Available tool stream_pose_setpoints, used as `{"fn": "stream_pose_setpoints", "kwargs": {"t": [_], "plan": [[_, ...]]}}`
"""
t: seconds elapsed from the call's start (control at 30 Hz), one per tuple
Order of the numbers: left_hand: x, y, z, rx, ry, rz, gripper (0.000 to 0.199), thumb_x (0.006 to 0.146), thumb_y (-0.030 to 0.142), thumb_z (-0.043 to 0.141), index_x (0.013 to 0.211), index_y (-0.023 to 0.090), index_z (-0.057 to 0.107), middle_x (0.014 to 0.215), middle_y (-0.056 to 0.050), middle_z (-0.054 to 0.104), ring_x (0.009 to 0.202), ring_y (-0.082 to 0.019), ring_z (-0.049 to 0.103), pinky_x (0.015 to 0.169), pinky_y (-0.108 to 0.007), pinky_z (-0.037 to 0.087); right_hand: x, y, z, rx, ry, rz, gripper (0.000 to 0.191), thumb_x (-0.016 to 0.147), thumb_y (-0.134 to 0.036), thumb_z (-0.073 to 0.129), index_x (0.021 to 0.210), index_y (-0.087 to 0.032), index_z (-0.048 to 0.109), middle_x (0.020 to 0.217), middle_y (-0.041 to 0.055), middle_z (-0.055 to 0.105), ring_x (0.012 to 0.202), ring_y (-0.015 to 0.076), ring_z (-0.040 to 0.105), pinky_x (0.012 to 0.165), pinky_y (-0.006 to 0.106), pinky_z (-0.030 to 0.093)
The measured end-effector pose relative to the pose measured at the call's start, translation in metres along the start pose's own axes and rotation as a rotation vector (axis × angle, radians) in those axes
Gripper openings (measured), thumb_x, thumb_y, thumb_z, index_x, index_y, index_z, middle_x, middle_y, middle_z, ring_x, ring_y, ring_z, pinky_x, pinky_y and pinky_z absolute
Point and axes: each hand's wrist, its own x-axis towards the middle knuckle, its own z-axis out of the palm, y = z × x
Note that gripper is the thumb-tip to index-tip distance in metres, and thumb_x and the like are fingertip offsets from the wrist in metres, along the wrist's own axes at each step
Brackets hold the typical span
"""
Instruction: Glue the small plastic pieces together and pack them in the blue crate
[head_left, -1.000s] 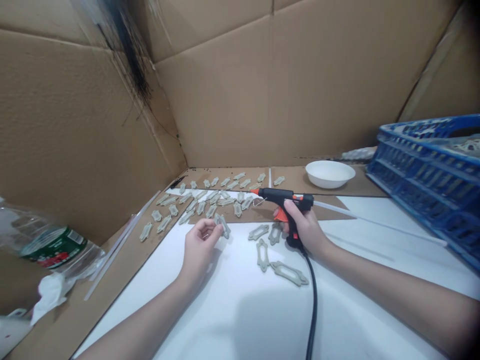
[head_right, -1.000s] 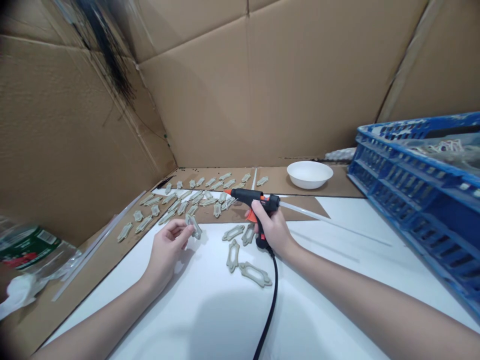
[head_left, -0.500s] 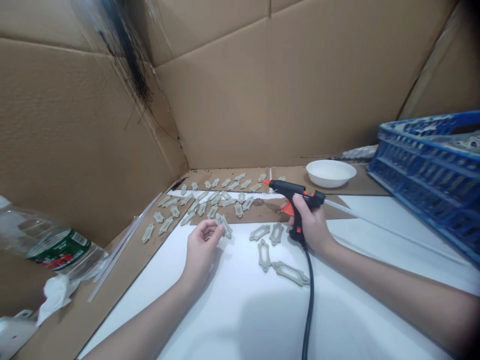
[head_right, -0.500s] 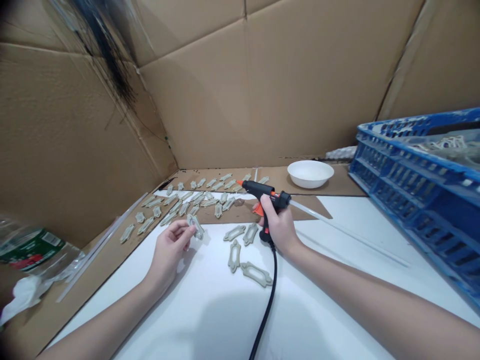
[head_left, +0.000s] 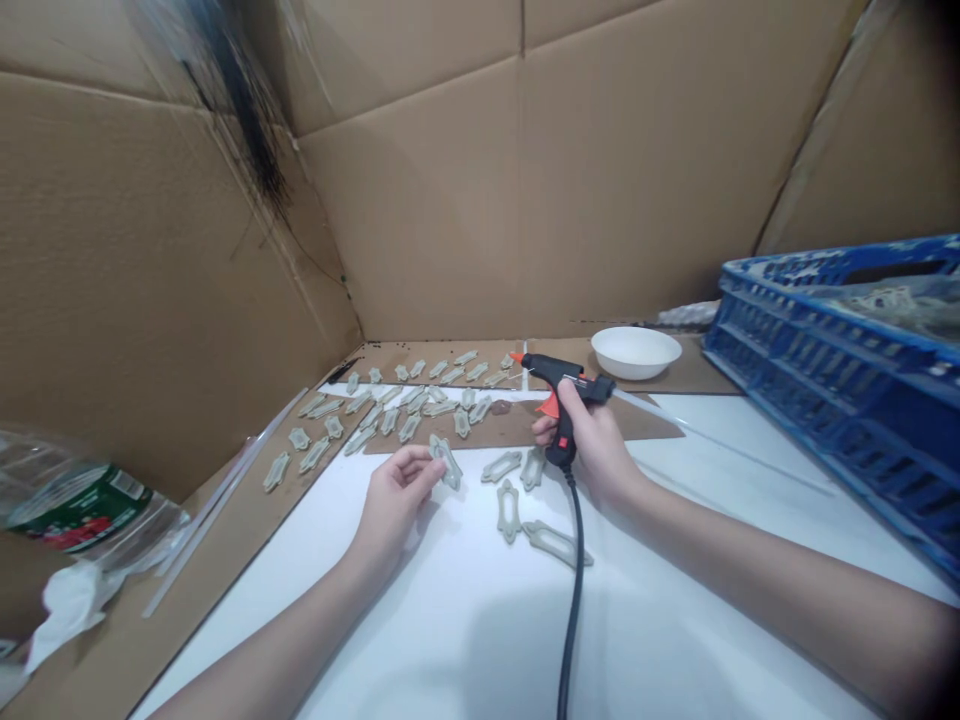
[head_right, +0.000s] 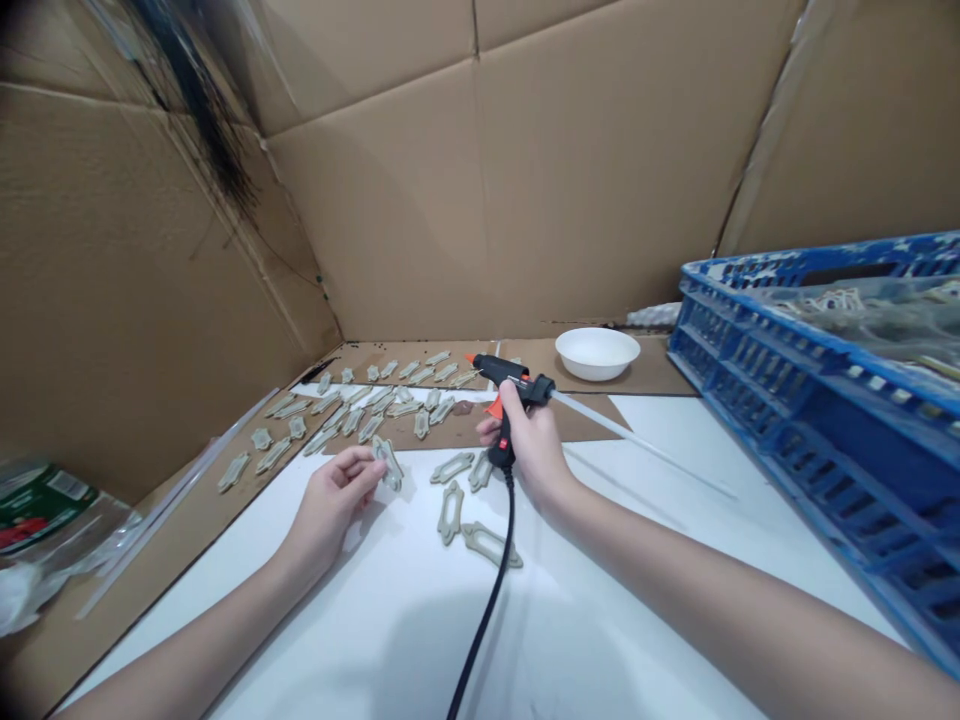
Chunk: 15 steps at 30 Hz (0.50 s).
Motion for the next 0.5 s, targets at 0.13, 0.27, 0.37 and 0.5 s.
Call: {"fn": "stream_pose_setpoints", "kwargs": {"t": [0.13, 0.27, 0.37, 0.5], "plan": [[-0.005, 0.003, 0.005, -0.062, -0.110, -0.052, 0.024, 0.064, 0.034, 0.065, 0.073, 0.015, 0.053, 0.059, 0.002, 0.052, 0.047, -0.005, 0.039, 0.046, -0.018, 0.028, -0.012, -0.014, 0.011, 0.035, -0.142, 0.106, 0.039, 0.069, -0.054, 0.052, 0.078, -0.016, 0.049, 0.064, 0.0030, 0.059, 0.053, 0.0116, 0.055, 0.049, 0.022, 0.044], [-0.007, 0.002, 0.007, -0.117, -0.165, -0.088, 0.022, 0.065, 0.032, 0.065, 0.071, 0.016, 0.052, 0.056, 0.005, 0.049, 0.045, -0.004, 0.036, 0.044, -0.017, 0.025, -0.027, -0.019, 0.016, -0.170, -0.386, 0.018, 0.025, 0.067, -0.037, 0.059, 0.067, -0.013, 0.053, 0.063, 0.0031, 0.059, 0.060, 0.0116, 0.055, 0.057, 0.023, 0.044], [-0.008, 0.001, 0.008, -0.138, -0.195, -0.090, 0.021, 0.066, 0.031, 0.064, 0.070, 0.015, 0.051, 0.055, 0.005, 0.048, 0.045, -0.004, 0.036, 0.045, -0.017, 0.025, -0.034, -0.016, 0.017, -0.291, -0.455, -0.008, 0.018, 0.067, -0.031, 0.058, 0.067, -0.013, 0.055, 0.066, 0.0042, 0.060, 0.063, 0.0134, 0.056, 0.060, 0.024, 0.044], [-0.012, 0.001, 0.009, -0.157, -0.247, -0.118, 0.022, 0.065, 0.030, 0.066, 0.069, 0.015, 0.050, 0.054, 0.004, 0.048, 0.046, -0.004, 0.038, 0.045, -0.017, 0.026, -0.041, -0.015, 0.019, -0.355, -0.456, 0.008, 0.015, 0.064, -0.027, 0.059, 0.071, -0.013, 0.057, 0.069, 0.0029, 0.060, 0.064, 0.0129, 0.056, 0.060, 0.022, 0.043]]}}
